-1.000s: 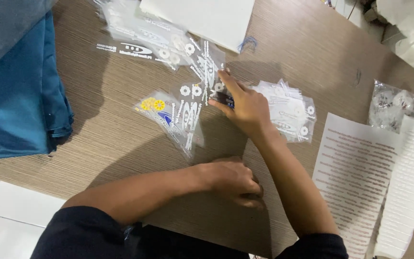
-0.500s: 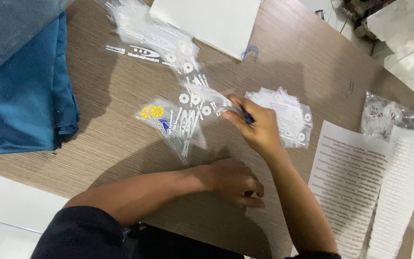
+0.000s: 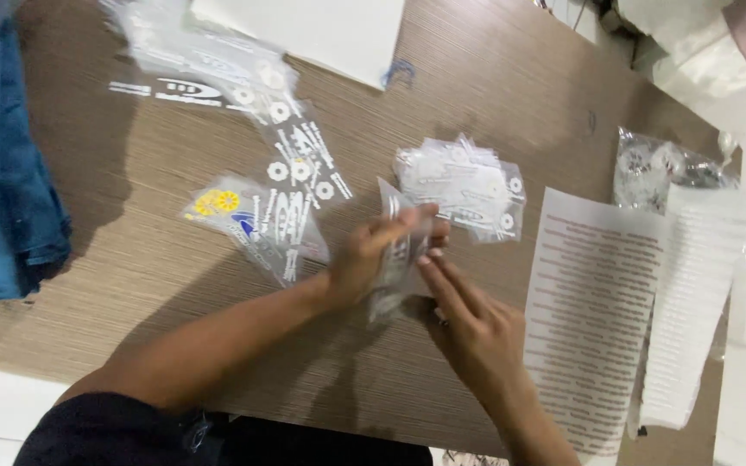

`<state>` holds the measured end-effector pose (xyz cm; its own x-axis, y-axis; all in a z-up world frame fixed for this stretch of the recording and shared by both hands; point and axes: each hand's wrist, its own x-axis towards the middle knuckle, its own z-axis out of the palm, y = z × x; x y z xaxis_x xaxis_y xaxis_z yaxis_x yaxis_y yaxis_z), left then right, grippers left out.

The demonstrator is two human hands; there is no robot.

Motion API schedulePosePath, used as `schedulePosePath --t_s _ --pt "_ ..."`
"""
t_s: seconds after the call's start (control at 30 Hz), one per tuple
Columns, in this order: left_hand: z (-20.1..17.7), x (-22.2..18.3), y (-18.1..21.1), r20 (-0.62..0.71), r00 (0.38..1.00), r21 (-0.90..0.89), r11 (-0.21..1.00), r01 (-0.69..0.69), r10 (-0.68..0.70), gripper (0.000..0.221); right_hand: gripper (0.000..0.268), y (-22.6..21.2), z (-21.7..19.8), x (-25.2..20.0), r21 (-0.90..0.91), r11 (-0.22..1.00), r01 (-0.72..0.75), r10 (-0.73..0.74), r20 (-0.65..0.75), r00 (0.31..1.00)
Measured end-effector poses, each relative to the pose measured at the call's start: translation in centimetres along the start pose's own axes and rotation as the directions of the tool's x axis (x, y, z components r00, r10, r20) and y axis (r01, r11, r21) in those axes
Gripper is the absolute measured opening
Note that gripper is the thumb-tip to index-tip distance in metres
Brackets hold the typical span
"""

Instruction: The person is sorting and placing individual labels into small plastic packets on a work table.

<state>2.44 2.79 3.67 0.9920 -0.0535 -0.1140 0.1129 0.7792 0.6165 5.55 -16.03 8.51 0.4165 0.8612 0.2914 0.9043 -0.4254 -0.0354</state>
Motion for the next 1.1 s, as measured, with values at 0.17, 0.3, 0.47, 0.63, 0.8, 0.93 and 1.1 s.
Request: schedulePosePath --t_s 0.17,0.3,0.47,0.63,0.8,0.93,1.1 --pt "0.3 0.0 -1.3 -0.014 0.994 0.081 0.991 0.107 -0.106 0.044 0.049 1.9 -1.5 -0.6 0.367 0.877 -0.31 0.329 0.011 0.944" --pt "-0.2 -0.2 -2.4 0.078 0.983 0.111 0.981 0.16 -0.169 0.029 0.023 3.8 -0.1 -1.4 0.754 0.389 -0.529 0.64 0.192 0.744" --pt "0.4 -0.3 -3.1 0.152 0.961 0.279 0.943 0.182 -0.23 0.02 0.021 3.0 -0.3 1.5 0.791 0.341 -0.508 0.515 0.295 0.805" --pt "-0.4 -0.5 -3.5 0.201 0.961 0.375 0.921 0.103 -0.189 0.013 0.008 3.4 0.7 2.4 0.744 0.45 -0.494 0.416 0.315 0.853" --pt "1.2 -1.0 -1.8 -0.056 0.994 0.683 0.73 -0.028 0.09 0.022 0.009 4.3 1.3 2.3 0.733 0.378 -0.565 0.512 0.343 0.788" --pt "0.9 -1.0 -2.3 -0.088 0.991 0.719 0.695 -0.005 0.099 0.016 0.01 5.0 2.0 1.4 0.711 0.378 -0.593 0.524 0.364 0.77" --pt "1.4 -0.4 -2.6 -0.158 0.971 0.74 0.673 -0.003 0.178 0.018 0.042 6.8 3.6 -1.1 0.722 0.09 -0.686 0.403 0.604 0.688"
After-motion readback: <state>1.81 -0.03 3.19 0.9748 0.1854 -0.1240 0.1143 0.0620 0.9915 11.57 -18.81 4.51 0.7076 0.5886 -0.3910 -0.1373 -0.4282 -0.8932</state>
